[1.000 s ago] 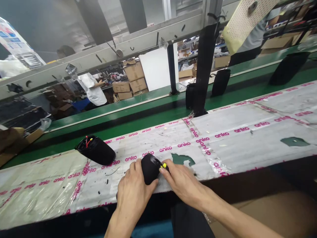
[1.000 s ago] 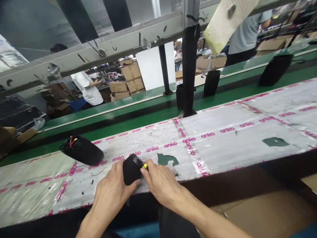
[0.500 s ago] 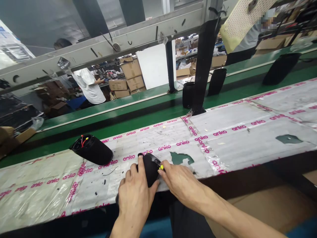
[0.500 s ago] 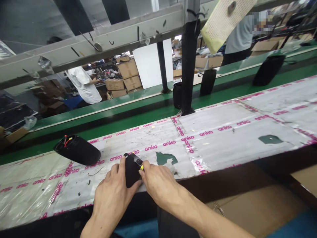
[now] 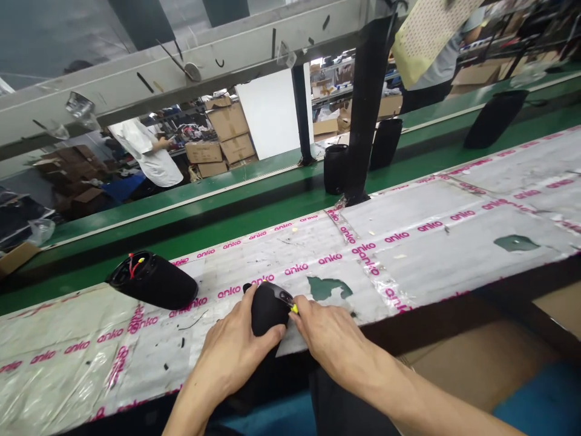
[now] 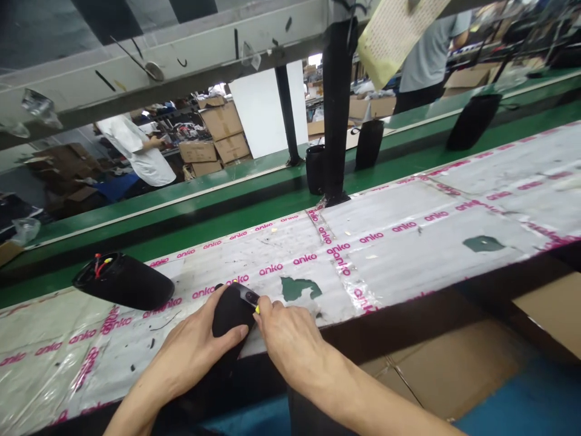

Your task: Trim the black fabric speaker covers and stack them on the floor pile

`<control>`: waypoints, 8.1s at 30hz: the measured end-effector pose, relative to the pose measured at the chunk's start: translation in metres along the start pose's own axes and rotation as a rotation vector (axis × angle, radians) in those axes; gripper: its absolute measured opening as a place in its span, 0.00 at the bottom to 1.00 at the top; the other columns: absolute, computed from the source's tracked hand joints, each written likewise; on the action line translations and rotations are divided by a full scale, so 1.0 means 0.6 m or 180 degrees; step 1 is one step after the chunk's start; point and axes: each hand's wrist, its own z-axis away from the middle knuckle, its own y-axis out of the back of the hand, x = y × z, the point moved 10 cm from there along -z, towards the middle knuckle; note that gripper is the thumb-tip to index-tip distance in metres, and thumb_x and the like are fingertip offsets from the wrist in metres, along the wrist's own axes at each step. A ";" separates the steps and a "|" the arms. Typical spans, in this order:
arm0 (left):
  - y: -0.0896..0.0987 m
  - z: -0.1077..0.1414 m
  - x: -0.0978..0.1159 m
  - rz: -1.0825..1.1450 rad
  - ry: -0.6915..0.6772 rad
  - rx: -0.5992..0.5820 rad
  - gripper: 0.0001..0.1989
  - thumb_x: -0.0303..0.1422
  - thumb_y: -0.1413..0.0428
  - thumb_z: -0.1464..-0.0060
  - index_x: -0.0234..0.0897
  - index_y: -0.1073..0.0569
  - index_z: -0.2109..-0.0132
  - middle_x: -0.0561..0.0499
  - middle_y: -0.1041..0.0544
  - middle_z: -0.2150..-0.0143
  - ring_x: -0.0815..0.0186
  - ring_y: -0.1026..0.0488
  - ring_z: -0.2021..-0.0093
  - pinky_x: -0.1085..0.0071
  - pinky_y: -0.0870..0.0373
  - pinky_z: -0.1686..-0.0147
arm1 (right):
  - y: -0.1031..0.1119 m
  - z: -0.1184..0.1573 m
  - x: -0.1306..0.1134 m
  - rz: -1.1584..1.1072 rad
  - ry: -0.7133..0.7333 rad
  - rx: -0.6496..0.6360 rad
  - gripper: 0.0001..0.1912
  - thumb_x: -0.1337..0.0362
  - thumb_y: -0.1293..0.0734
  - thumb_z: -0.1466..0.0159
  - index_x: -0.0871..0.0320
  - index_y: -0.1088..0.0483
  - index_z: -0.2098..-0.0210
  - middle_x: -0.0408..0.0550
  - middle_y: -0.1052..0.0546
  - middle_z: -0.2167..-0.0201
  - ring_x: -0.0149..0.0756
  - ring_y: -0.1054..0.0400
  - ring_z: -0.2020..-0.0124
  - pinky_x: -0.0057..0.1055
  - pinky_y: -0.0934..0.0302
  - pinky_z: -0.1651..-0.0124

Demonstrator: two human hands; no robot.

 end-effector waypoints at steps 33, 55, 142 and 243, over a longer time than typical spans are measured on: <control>0.043 -0.029 -0.006 0.1514 -0.0401 0.0165 0.38 0.40 0.37 0.56 0.37 0.37 0.38 0.43 0.27 0.41 0.50 0.32 0.40 0.58 0.39 0.40 | 0.025 -0.037 -0.001 -0.1029 0.0335 -0.0027 0.09 0.60 0.42 0.28 0.58 0.35 0.55 0.47 0.22 0.67 0.41 0.26 0.69 0.33 0.47 0.71; 0.076 0.075 -0.092 0.1904 0.0334 0.2238 0.48 0.39 0.35 0.55 0.46 0.50 0.32 0.44 0.35 0.36 0.54 0.35 0.37 0.57 0.39 0.39 | 0.085 -0.024 -0.110 -0.0708 0.0773 0.0362 0.03 0.68 0.45 0.28 0.54 0.43 0.56 0.42 0.27 0.69 0.39 0.31 0.75 0.35 0.52 0.73; 0.012 0.066 -0.065 0.0372 0.0934 0.1018 0.44 0.52 0.46 0.48 0.43 0.55 0.30 0.35 0.35 0.36 0.41 0.31 0.41 0.54 0.32 0.51 | -0.013 -0.003 -0.070 -0.1593 0.0198 -0.0254 0.07 0.66 0.48 0.27 0.57 0.42 0.55 0.44 0.26 0.73 0.39 0.29 0.74 0.34 0.53 0.73; -0.060 0.127 -0.148 0.6753 0.0138 0.1629 0.34 0.43 0.40 0.46 0.40 0.37 0.34 0.43 0.23 0.45 0.50 0.29 0.41 0.54 0.39 0.37 | 0.023 0.099 -0.095 -0.1811 0.1495 0.2306 0.13 0.72 0.38 0.34 0.60 0.32 0.50 0.58 0.21 0.55 0.37 0.24 0.54 0.23 0.29 0.62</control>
